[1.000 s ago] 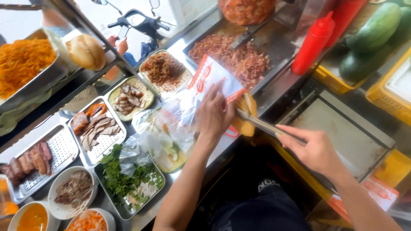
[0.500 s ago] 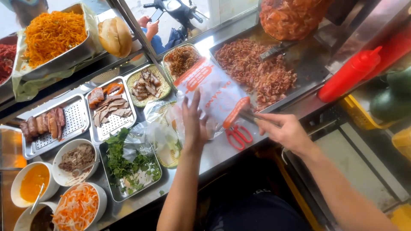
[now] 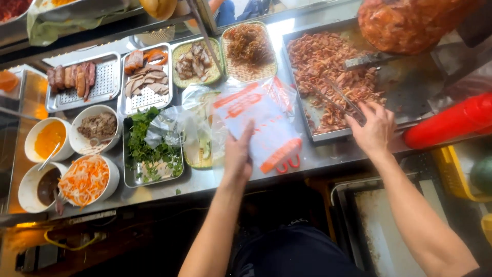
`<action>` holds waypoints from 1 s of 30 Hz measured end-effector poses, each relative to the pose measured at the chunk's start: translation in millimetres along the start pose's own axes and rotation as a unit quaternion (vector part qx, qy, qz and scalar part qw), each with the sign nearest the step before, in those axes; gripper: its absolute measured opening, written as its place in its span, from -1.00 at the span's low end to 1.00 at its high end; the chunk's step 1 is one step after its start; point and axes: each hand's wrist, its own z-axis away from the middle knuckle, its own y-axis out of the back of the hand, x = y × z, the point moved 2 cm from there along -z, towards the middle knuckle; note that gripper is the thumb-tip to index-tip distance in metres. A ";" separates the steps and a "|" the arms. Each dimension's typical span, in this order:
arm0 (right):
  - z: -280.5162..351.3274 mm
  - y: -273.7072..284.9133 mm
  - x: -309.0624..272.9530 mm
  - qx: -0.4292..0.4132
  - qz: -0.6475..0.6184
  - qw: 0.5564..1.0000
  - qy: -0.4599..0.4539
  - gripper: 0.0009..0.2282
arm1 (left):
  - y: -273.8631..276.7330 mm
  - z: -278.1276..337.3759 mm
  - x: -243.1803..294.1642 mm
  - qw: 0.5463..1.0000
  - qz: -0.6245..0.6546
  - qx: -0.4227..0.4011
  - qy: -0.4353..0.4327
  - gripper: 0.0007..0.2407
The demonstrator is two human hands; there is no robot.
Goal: Prepare a banh mi sandwich by adding meat, vegetables, and sauce, and using a toaster press.
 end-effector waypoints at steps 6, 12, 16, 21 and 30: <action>26.2 75.7 -118.3 -0.325 -0.558 0.753 -0.126 -0.74 | -27.7 54.0 -29.4 0.987 -0.146 -0.071 -0.012 -0.62; 36.1 80.5 -121.9 -0.362 -0.618 0.670 -0.192 -0.77 | 25.2 77.5 19.3 0.783 -0.382 0.038 -0.490 -0.56; 63.0 71.0 -118.9 -0.413 -0.574 0.680 -0.196 -0.75 | 105.7 48.1 7.0 0.730 -0.491 0.153 -0.451 -0.15; 102.6 -1.1 -146.2 -0.515 -0.580 0.610 -0.164 -0.67 | 134.0 -22.7 15.3 0.910 -0.257 -0.002 -0.327 -0.78; 47.3 64.1 -260.1 -0.335 -0.707 0.522 -0.341 -0.72 | 76.4 -50.6 96.4 0.917 -0.158 -0.121 -0.346 -0.90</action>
